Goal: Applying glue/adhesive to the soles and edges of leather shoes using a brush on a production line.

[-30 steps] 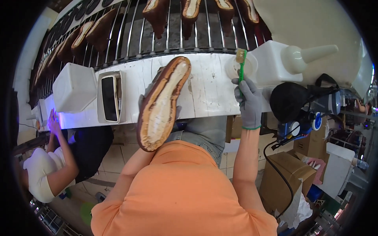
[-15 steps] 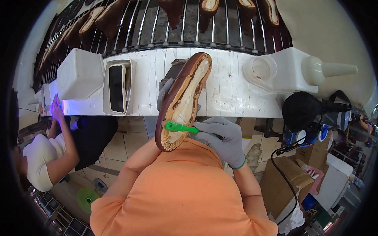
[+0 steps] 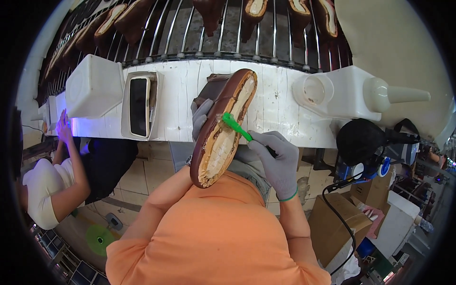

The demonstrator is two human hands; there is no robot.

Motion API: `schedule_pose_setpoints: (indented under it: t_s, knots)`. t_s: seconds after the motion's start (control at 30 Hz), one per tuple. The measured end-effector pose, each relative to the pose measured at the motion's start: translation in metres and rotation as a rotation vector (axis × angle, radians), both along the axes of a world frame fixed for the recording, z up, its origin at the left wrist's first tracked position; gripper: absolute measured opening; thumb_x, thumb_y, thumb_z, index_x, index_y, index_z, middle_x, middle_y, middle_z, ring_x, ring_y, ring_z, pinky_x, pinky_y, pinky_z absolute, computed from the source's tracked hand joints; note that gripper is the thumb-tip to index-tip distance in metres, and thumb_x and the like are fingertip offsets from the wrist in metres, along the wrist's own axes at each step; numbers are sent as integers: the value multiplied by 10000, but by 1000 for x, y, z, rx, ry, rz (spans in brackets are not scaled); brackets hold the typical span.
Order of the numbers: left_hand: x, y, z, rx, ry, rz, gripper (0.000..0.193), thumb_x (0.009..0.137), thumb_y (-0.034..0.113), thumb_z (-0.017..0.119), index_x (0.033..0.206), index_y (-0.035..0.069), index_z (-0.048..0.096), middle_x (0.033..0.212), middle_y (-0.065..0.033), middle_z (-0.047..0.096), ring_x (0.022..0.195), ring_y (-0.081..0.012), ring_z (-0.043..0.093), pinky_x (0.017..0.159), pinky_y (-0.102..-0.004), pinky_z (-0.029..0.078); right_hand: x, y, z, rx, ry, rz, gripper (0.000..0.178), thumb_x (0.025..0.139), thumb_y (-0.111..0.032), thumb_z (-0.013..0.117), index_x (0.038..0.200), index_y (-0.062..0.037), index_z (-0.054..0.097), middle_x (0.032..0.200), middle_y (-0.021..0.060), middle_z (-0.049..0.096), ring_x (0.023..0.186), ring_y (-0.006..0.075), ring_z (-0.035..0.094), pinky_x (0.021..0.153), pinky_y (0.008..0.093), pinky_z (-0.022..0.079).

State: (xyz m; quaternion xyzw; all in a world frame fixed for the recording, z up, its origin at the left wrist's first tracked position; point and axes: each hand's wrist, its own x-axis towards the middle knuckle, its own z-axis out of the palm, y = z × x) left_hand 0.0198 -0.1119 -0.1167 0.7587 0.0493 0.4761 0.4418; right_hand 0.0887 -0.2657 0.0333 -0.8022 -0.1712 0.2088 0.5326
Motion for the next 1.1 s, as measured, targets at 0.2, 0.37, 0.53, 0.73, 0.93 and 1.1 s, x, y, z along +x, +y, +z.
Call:
schedule_pose_setpoints:
  t_s: [0.2,0.37,0.53,0.73,0.93,1.1]
  knots:
    - [2,3,3,119,26,61,664,826,165,781,1374,117,408,1363,-154,506,1314,-317,473,1185,-522,191,18,3,-10,-132,-34,-50,219,852,-60,721,1063,-6,743,791,30,662,644,53,476,588,218,394]
    - [2,-2,7,93,47,72,543,864,162,714,1305,133,399,1393,-139,490,1295,-337,491,1194,-581,153,39,6,-34,-72,-65,-107,205,870,-112,726,1045,-9,746,771,28,676,609,47,441,560,227,377]
    - [2,-1,8,108,47,79,518,881,171,692,1314,131,410,1393,-148,499,1298,-344,492,1195,-580,150,74,11,-58,-93,-141,-136,228,872,-155,722,1047,-10,745,755,27,674,609,53,461,566,229,388]
    - [-1,1,7,120,70,62,526,877,174,701,1313,131,409,1386,-144,507,1296,-343,495,1195,-578,154,91,9,-56,-88,-138,-86,222,871,-169,717,1028,-17,755,729,3,649,628,49,464,565,239,369]
    - [-1,0,5,71,43,43,591,837,153,748,1308,138,392,1396,-140,494,1299,-334,493,1197,-578,147,53,-18,-23,-27,125,171,163,871,-100,695,972,8,762,747,-12,669,686,34,519,610,216,394]
    - [-1,-3,6,120,100,65,713,828,163,767,1388,141,327,1437,-147,459,1332,-344,465,1183,-613,117,76,0,-47,-72,2,-43,239,872,-178,712,1027,0,753,748,1,672,656,37,478,588,222,370]
